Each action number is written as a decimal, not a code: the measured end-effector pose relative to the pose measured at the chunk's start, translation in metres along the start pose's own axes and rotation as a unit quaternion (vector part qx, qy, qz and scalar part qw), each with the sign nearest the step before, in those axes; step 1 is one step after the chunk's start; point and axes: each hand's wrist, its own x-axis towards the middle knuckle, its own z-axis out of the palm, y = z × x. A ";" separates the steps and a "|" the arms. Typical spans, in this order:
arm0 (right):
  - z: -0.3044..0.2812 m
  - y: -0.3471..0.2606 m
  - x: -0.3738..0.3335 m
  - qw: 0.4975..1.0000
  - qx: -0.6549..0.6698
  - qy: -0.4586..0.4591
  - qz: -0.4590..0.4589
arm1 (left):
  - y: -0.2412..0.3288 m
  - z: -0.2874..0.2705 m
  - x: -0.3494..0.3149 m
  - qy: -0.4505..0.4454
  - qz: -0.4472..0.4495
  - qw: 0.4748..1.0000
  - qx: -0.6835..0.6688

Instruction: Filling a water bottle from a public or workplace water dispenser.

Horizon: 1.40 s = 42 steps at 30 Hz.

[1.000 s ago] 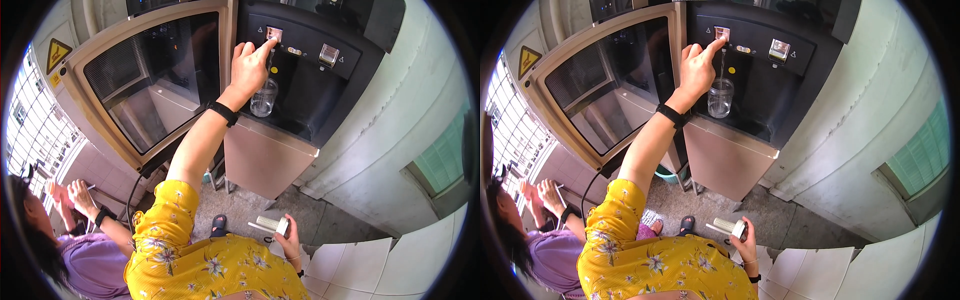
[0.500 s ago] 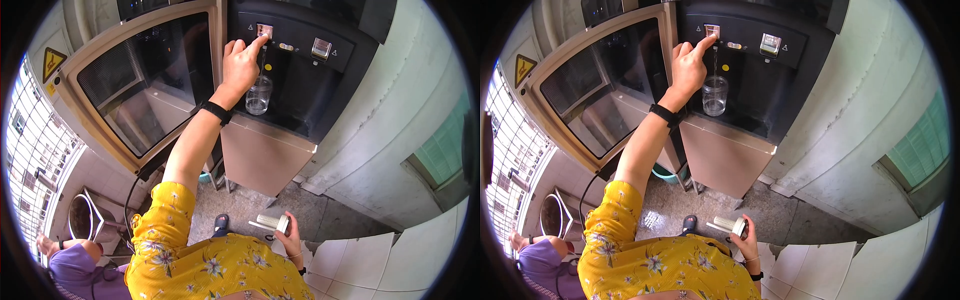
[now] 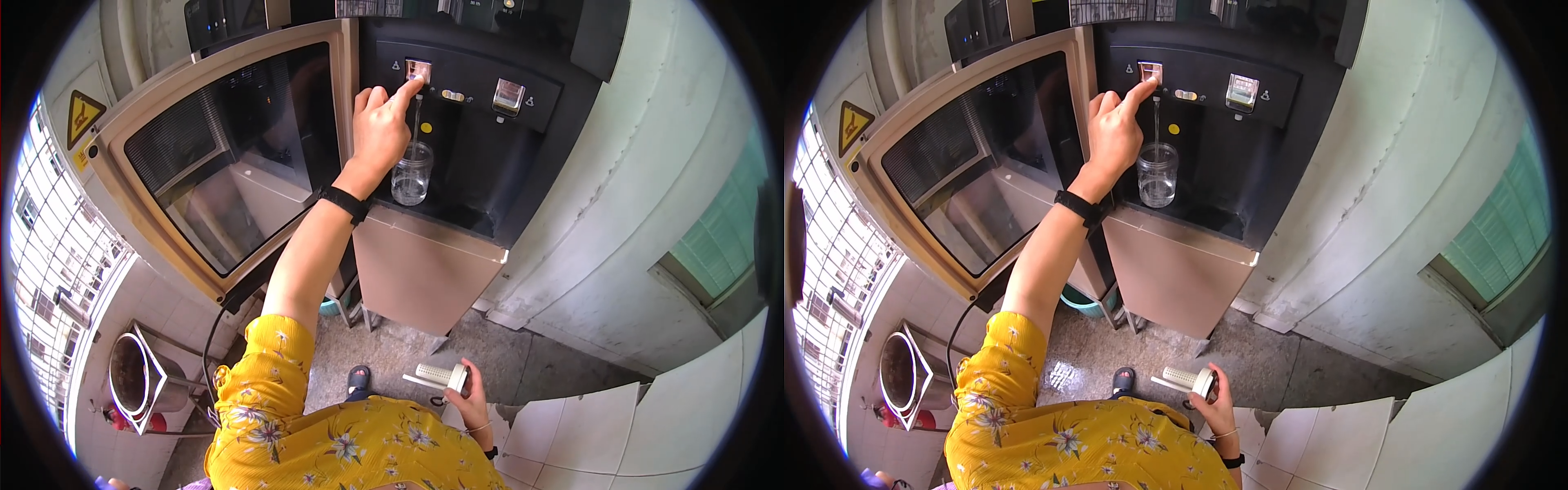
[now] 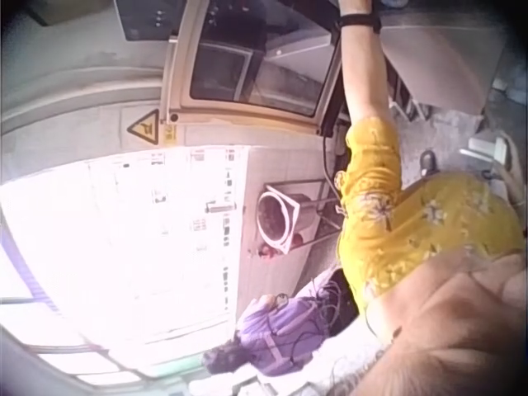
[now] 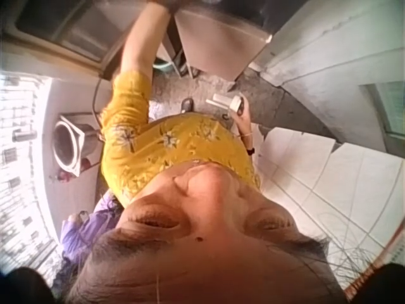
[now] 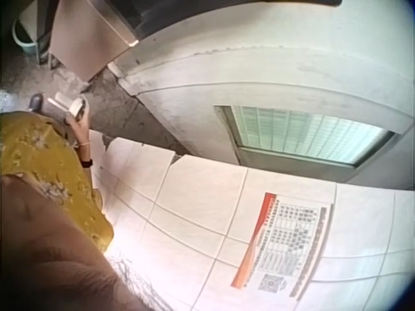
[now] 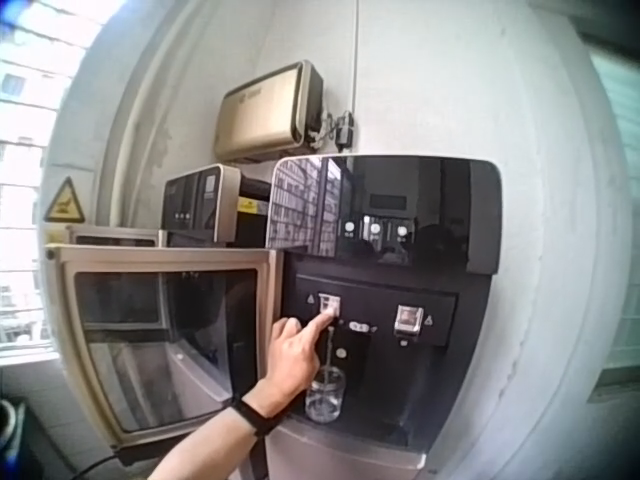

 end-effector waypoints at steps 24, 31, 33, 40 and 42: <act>0.001 -0.003 0.001 1.000 0.006 -0.002 -0.015 | 0.002 -0.002 -0.001 0.010 -0.007 1.000 -0.009; 0.000 0.003 0.001 1.000 0.002 -0.006 -0.015 | 0.002 -0.003 -0.001 0.009 -0.009 1.000 -0.005; 0.000 0.002 0.000 1.000 0.002 -0.006 -0.019 | 0.004 -0.003 0.001 0.012 -0.007 1.000 -0.006; 0.001 0.001 0.001 1.000 0.006 -0.001 -0.018 | 0.004 -0.002 0.000 -0.009 -0.029 0.999 -0.031; 0.000 0.002 0.000 1.000 0.002 0.002 -0.019 | 0.003 -0.001 -0.001 -0.003 -0.025 0.999 -0.029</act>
